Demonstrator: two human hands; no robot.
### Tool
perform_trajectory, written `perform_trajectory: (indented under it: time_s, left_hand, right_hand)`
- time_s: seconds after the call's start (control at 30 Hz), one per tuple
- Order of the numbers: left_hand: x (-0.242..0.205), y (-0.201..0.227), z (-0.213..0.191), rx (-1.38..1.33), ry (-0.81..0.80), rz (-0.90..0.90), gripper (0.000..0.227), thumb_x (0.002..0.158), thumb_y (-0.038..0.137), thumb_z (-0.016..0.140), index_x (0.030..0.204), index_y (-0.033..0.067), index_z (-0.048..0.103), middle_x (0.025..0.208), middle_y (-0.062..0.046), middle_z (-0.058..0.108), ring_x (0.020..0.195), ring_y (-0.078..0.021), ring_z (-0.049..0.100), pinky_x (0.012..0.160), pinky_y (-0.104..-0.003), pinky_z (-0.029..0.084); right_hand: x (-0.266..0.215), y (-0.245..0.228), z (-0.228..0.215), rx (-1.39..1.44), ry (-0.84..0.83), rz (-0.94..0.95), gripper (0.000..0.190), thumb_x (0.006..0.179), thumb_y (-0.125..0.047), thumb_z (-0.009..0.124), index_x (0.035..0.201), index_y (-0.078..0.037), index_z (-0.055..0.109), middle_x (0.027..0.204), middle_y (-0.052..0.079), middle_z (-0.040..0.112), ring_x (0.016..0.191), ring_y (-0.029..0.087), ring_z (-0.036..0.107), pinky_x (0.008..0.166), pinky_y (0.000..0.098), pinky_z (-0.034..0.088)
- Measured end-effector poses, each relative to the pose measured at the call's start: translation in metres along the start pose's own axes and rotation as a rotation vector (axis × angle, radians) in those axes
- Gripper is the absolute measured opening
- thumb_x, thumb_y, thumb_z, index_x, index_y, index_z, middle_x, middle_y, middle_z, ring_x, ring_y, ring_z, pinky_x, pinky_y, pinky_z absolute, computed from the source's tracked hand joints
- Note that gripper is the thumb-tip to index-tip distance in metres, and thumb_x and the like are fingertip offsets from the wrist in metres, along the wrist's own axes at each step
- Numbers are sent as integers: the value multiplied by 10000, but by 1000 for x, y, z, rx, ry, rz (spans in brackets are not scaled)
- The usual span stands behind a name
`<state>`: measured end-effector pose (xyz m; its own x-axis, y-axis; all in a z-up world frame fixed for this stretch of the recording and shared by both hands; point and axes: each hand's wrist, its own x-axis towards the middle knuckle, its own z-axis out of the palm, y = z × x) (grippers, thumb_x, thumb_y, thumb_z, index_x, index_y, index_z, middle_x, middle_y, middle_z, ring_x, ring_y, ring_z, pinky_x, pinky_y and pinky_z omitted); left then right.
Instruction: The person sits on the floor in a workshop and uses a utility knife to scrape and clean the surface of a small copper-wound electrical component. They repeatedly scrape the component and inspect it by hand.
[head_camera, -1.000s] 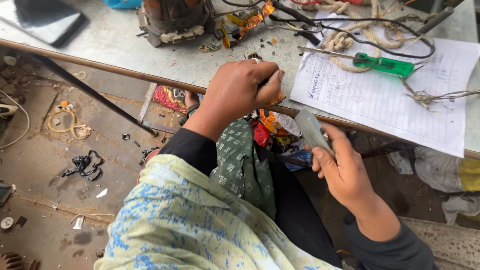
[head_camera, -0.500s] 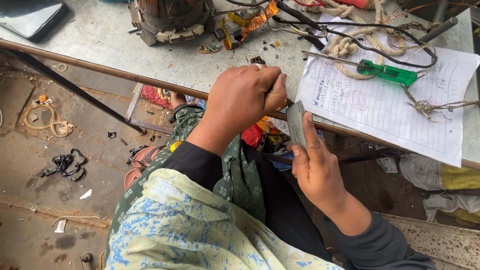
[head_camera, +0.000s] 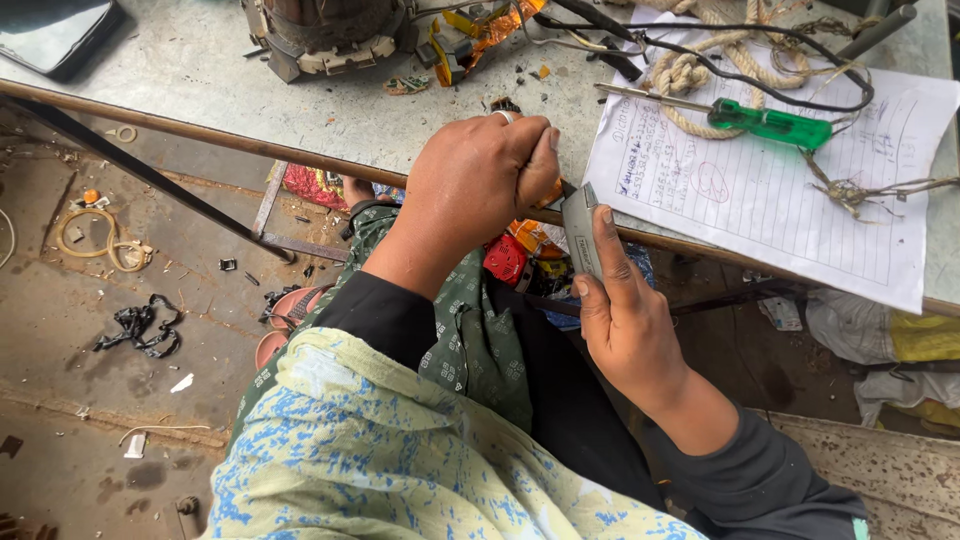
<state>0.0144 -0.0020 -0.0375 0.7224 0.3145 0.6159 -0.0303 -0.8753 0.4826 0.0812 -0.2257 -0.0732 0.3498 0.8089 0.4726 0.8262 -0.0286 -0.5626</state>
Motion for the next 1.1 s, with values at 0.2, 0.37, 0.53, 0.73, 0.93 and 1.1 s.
perform_trajectory:
  time_s: [0.2,0.37,0.53,0.73,0.93,1.1]
  left_hand:
    - [1,1,-1,12,-22,-18,300,1036,258,581,799,92,660,654,-131,603,631,-362,608,588,-507,466]
    - [1,-1,2,61,3,-3,305,1033,279,591,811,83,665,665,-139,609,656,-369,621,597,-513,474]
    - [2,1,1,42,-32,-34,302,1033,279,580,814,93,674,656,-128,611,638,-356,620,594,-509,473]
    - [2,-1,3,68,-52,-42,303,1040,283,571,837,87,681,651,-134,606,633,-354,617,586,-505,470]
    - [2,-1,1,43,-56,-31,301,1046,272,572,831,85,668,659,-126,610,645,-351,624,600,-501,476]
    - [1,-4,2,59,-36,-4,287,1043,261,583,840,76,667,662,-134,604,653,-356,622,606,-504,476]
  right_hand:
    - [-2,-1,-2,-59,-9,22,659,1055,-69,575,1631,-130,261,1355,284,629,1127,474,679,850,474,589]
    - [-2,0,-2,-80,-17,26,673,1050,-65,584,1635,-143,261,1277,273,655,1072,472,688,834,490,582]
    - [-2,-2,-3,-89,-33,45,684,1047,-78,597,1632,-151,248,1237,259,668,1035,454,700,811,488,587]
    - [0,4,3,-97,7,-36,708,1066,-69,574,1657,-167,197,1309,289,641,1097,465,693,852,492,601]
    - [-4,3,-1,-86,-33,3,702,1056,-71,580,1644,-151,204,1294,292,648,1066,455,702,822,489,599]
    - [1,2,1,-97,-9,-16,686,1059,-63,580,1643,-146,232,1349,278,631,1114,479,681,866,494,588]
